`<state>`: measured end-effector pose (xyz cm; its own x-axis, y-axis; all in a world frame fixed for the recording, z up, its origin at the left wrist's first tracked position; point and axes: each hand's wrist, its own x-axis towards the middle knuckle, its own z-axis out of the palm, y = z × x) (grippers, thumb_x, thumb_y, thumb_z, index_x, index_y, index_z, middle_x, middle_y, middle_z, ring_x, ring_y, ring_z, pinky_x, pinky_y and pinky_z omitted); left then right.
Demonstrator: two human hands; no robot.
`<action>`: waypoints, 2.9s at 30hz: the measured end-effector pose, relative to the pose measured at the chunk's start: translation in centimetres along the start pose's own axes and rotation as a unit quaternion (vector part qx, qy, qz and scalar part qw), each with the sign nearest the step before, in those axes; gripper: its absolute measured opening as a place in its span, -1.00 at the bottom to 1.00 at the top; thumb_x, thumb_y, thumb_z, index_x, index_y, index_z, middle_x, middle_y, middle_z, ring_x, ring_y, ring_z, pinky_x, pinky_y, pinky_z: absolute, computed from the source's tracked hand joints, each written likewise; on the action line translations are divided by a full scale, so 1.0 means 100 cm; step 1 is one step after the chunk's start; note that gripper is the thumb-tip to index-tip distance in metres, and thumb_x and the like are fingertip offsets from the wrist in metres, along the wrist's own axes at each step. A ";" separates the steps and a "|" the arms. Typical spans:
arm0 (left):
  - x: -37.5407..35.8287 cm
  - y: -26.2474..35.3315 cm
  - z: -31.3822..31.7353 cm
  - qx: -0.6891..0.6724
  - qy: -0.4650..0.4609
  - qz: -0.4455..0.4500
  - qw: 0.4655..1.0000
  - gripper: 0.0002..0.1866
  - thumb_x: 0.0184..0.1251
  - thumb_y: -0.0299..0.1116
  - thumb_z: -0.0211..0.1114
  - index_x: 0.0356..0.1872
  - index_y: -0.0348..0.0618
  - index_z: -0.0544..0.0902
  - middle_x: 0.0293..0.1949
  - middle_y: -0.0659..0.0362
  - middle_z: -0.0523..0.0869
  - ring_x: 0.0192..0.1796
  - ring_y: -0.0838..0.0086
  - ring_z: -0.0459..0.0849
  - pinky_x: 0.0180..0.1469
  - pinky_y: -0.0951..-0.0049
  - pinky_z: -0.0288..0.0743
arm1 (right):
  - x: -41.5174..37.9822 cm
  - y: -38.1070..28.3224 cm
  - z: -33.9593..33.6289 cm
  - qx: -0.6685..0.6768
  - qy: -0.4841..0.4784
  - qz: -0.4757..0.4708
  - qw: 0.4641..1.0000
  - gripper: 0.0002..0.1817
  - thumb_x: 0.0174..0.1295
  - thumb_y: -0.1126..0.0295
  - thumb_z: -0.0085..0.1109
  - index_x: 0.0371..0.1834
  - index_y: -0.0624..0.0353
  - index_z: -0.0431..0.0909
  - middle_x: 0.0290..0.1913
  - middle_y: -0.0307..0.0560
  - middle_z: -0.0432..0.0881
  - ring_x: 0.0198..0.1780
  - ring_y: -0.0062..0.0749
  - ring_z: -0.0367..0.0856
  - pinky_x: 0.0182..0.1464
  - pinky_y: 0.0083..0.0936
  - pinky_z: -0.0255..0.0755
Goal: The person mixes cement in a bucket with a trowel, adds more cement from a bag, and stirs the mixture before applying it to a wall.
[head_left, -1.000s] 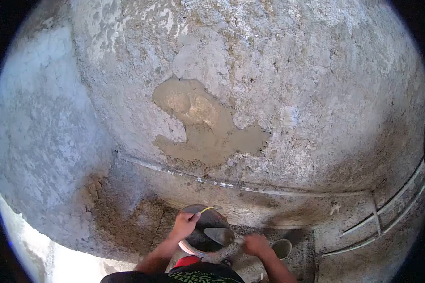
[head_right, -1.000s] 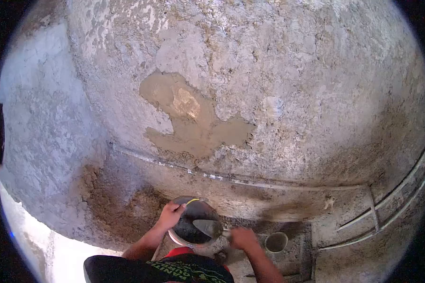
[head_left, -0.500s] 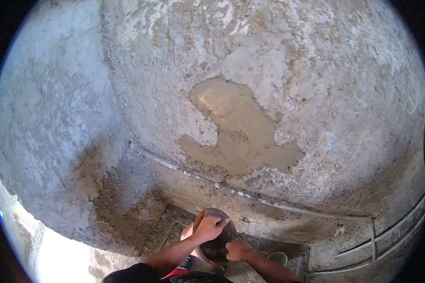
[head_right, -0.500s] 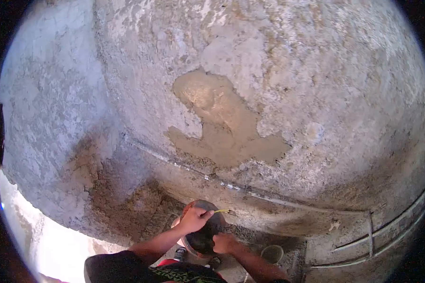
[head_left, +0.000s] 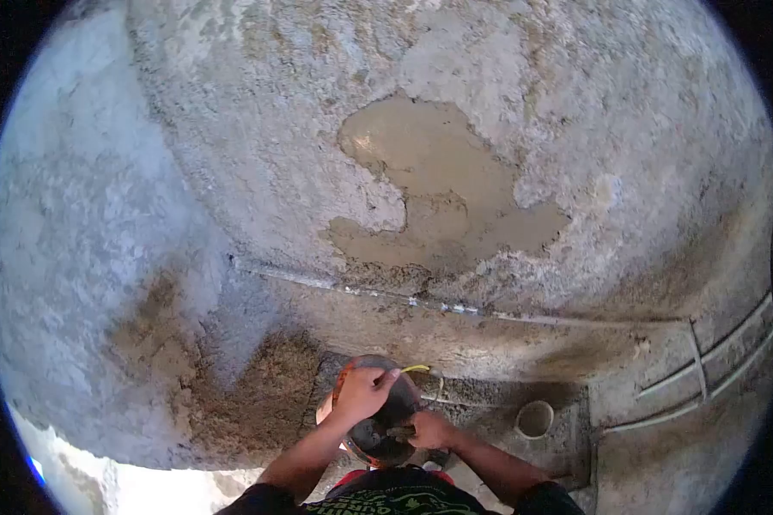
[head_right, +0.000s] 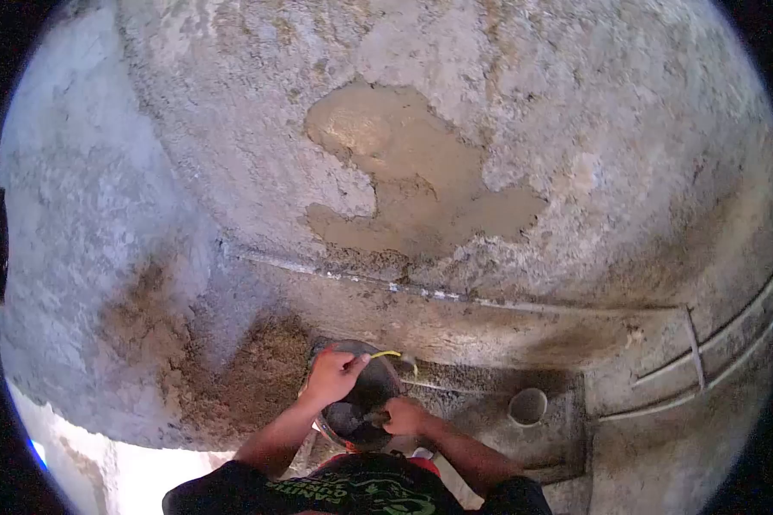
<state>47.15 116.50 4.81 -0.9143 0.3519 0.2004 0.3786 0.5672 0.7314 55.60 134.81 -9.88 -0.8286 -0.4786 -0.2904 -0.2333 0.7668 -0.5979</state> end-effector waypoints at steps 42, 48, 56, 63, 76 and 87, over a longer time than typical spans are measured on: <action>-0.074 -0.142 -0.108 -0.340 0.160 -0.247 0.893 -0.40 0.55 -0.07 0.29 -0.73 -0.10 0.39 -0.71 0.36 0.30 -0.68 0.65 0.25 -0.63 0.43 0.06 | -0.068 -0.081 -0.131 -0.259 0.548 -0.241 0.758 -0.49 0.19 0.13 0.41 0.14 0.11 0.55 -0.16 0.00 0.67 -0.21 -0.03 0.66 -0.18 -0.09 0.53; -0.104 -0.214 -0.115 -0.168 0.200 -0.274 0.926 -0.38 0.53 0.05 0.22 -0.73 -0.14 0.50 -0.79 0.23 0.39 -0.70 0.43 0.36 -0.38 0.21 0.35 | -0.029 -0.079 -0.132 -0.093 0.609 -0.392 0.683 -0.32 -0.06 -0.03 0.56 0.11 -0.01 0.53 -0.23 0.02 0.61 -0.30 0.00 0.66 -0.29 -0.07 0.57; -0.130 -0.193 -0.154 -0.196 0.194 -0.319 0.907 -0.38 0.56 0.03 0.22 -0.74 -0.10 0.45 -0.75 0.30 0.33 -0.66 0.47 0.35 -0.42 0.30 0.33 | 0.078 -0.060 -0.132 0.087 0.627 0.089 0.769 -0.70 0.42 0.21 0.21 -0.09 0.24 0.49 -0.28 0.32 0.62 -0.29 0.30 0.66 -0.34 0.03 0.46; -0.145 -0.181 -0.173 -0.290 0.228 -0.325 0.871 -0.46 0.60 -0.05 0.21 -0.65 0.02 0.33 -0.71 0.39 0.26 -0.73 0.64 0.21 -0.68 0.49 0.05 | 0.030 -0.066 0.094 0.166 0.363 0.273 0.875 -0.52 0.38 0.08 0.20 0.07 0.33 0.49 -0.22 0.33 0.70 -0.09 0.32 0.70 -0.04 0.01 0.55; -0.141 -0.185 -0.131 -0.331 0.222 -0.369 0.840 -0.49 0.60 -0.10 0.23 -0.63 0.08 0.31 -0.72 0.44 0.23 -0.74 0.71 0.17 -0.69 0.53 -0.03 | 0.021 -0.080 -0.059 0.206 0.531 0.081 0.818 -0.69 0.48 0.20 0.16 -0.03 0.25 0.40 -0.38 0.09 0.54 -0.43 -0.19 0.53 -0.34 -0.25 0.41; -0.142 -0.179 -0.122 -0.297 0.208 -0.343 0.867 -0.50 0.61 -0.11 0.22 -0.63 0.06 0.35 -0.72 0.45 0.29 -0.72 0.70 0.20 -0.66 0.52 0.00 | 0.176 -0.066 -0.179 0.068 0.721 0.028 0.689 -0.55 0.50 0.29 0.09 0.23 0.37 0.22 -0.38 0.34 0.65 -0.38 0.29 0.68 -0.37 0.01 0.49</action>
<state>51.61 92.27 -3.18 -0.9148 -0.2842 -0.2871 -0.3020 0.0093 0.9533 33.41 129.00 2.35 -0.5017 0.5473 0.6699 -0.2123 0.6728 -0.7087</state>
